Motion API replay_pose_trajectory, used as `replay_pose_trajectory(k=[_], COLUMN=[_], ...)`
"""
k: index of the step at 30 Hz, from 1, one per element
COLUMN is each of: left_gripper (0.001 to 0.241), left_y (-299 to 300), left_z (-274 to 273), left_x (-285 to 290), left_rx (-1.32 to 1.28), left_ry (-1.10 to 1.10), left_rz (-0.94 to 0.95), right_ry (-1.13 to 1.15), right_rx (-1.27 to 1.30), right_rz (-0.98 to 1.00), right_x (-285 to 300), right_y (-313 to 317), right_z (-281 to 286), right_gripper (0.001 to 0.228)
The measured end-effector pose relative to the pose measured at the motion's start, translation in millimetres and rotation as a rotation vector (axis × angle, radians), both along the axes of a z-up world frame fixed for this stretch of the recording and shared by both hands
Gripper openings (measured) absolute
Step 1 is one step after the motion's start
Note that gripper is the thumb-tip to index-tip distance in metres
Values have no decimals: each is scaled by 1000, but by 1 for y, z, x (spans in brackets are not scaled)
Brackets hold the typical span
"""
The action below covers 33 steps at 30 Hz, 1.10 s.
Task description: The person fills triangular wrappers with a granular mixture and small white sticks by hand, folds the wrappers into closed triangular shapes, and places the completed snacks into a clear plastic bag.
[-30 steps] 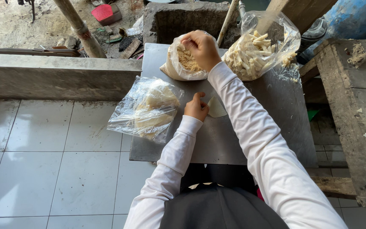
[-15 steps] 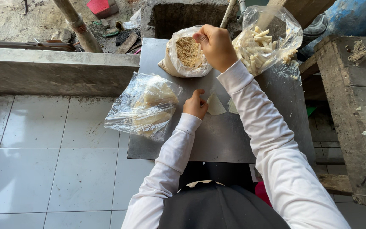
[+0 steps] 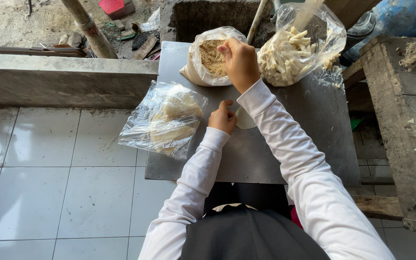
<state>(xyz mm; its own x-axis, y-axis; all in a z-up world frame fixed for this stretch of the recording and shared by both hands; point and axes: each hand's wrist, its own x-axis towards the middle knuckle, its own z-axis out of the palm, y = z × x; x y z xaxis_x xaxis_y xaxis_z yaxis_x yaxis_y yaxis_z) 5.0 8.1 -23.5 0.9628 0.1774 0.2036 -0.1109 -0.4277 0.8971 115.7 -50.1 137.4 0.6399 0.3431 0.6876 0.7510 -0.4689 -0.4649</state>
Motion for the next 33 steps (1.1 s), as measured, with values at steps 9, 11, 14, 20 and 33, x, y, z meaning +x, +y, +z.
replay_pose_trajectory(k=[9,11,14,20,33], left_gripper=[47,46,47,47,48], left_y=[0,0,1,1,2], left_z=[4,4,3,2,8], left_x=[-1,-1,-1,-1,-3], left_rx=[-8,-21,-25,-7,-17], left_ry=[13,10,-4,-10,-8], left_rz=[1,1,0,-11,8], right_ry=[116,102,161,198,259], right_rx=[60,53,67,154,434], right_rz=[-33,-48,-44,25,53], right_x=[27,34,40,40,-3], right_y=[5,9,13,3,-18], right_z=[-9,-11,-10,-2,-51], right_gripper=[31,31,31,33,22])
